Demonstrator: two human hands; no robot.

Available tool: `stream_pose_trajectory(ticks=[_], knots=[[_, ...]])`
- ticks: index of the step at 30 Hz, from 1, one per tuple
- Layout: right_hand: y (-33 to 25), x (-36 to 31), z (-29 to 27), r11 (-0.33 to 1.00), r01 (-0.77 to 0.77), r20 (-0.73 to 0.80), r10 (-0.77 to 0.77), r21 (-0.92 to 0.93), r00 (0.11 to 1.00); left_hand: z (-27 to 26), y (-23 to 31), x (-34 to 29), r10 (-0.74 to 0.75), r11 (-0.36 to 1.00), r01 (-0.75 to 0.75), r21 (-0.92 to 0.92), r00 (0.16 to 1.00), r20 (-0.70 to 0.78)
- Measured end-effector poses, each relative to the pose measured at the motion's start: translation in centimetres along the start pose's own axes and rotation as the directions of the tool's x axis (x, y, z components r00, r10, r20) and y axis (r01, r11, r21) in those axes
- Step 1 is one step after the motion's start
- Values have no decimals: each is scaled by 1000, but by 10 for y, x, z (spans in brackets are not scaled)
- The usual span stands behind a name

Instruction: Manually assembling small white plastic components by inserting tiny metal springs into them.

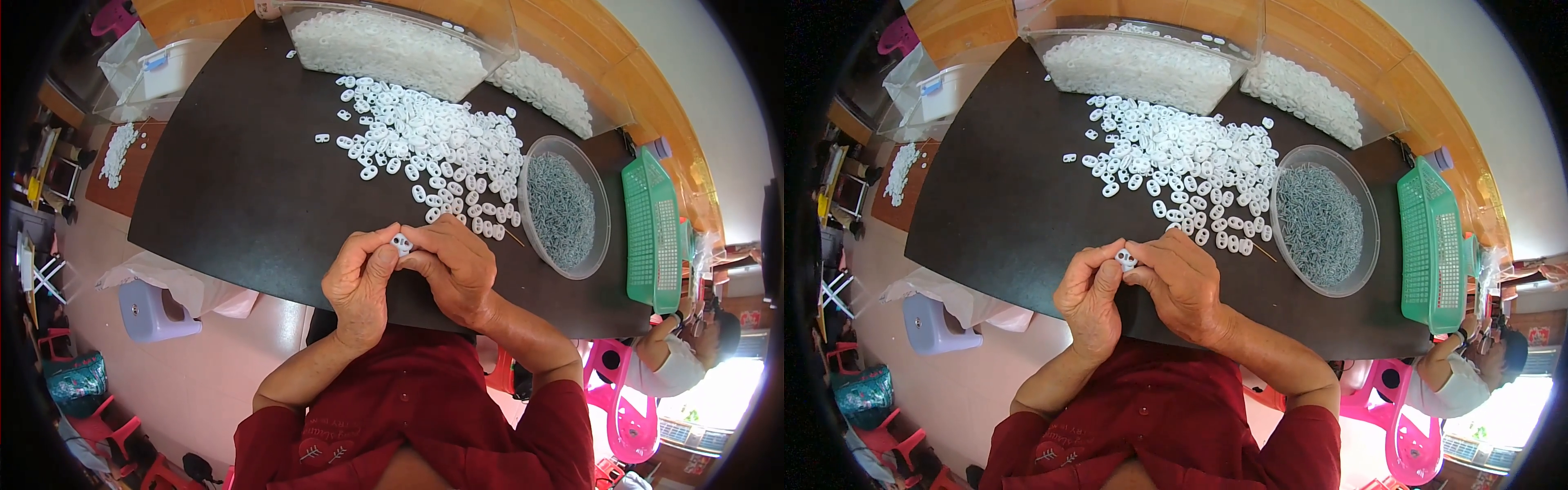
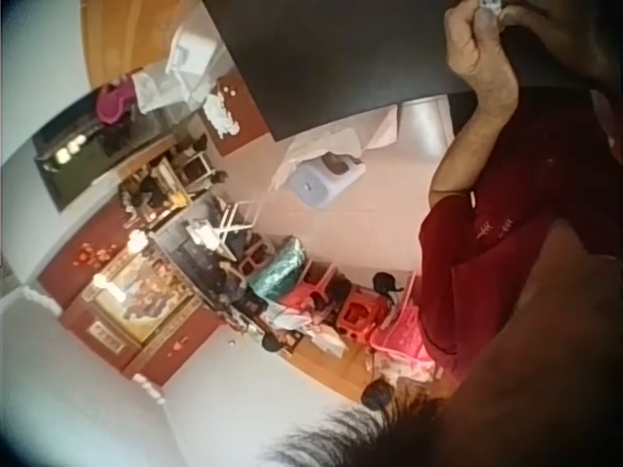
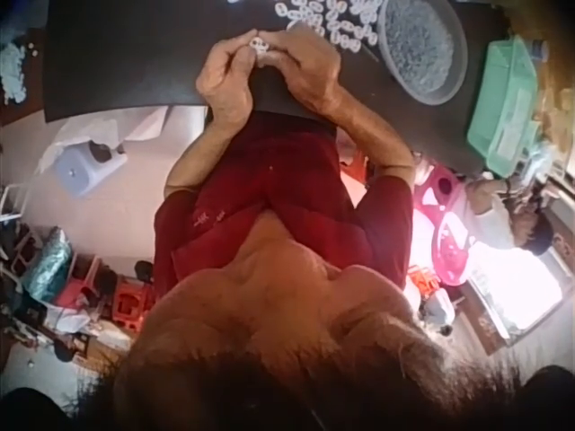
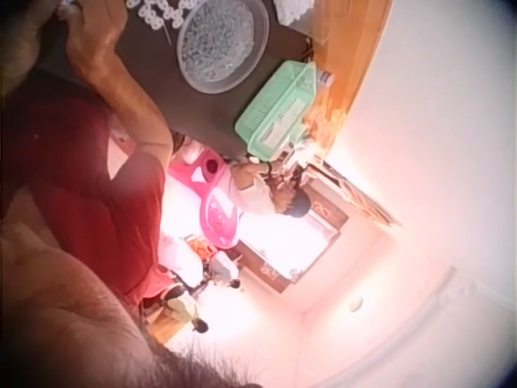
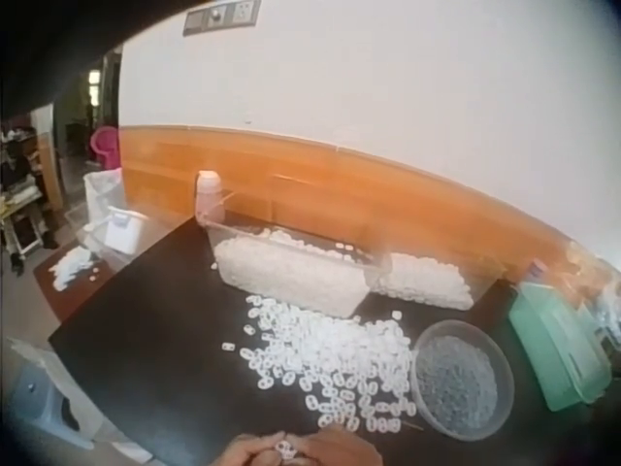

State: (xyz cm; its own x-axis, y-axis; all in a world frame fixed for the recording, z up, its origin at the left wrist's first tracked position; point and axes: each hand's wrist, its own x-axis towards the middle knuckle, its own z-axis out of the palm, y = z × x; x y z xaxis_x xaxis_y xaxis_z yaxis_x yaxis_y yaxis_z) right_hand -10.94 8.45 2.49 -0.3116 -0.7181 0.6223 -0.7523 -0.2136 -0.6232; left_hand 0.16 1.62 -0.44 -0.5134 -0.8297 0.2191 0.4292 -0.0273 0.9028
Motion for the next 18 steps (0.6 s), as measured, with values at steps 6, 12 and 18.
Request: stream_pose_trajectory(ticks=[6, 12, 18], knots=[[1, -2, 2, 999, 36, -14, -36, 0, 999, -2, 2, 0, 17, 1000, -16, -10, 999, 32], [-9, 0, 2, 992, -119, 47, 116, 49, 992, -5, 3, 1, -95, 992, 96, -88, 995, 8], [-3, -3, 4, 995, -88, 22, 87, 48, 996, -3, 2, 0, -108, 984, 108, -143, 994, 6]])
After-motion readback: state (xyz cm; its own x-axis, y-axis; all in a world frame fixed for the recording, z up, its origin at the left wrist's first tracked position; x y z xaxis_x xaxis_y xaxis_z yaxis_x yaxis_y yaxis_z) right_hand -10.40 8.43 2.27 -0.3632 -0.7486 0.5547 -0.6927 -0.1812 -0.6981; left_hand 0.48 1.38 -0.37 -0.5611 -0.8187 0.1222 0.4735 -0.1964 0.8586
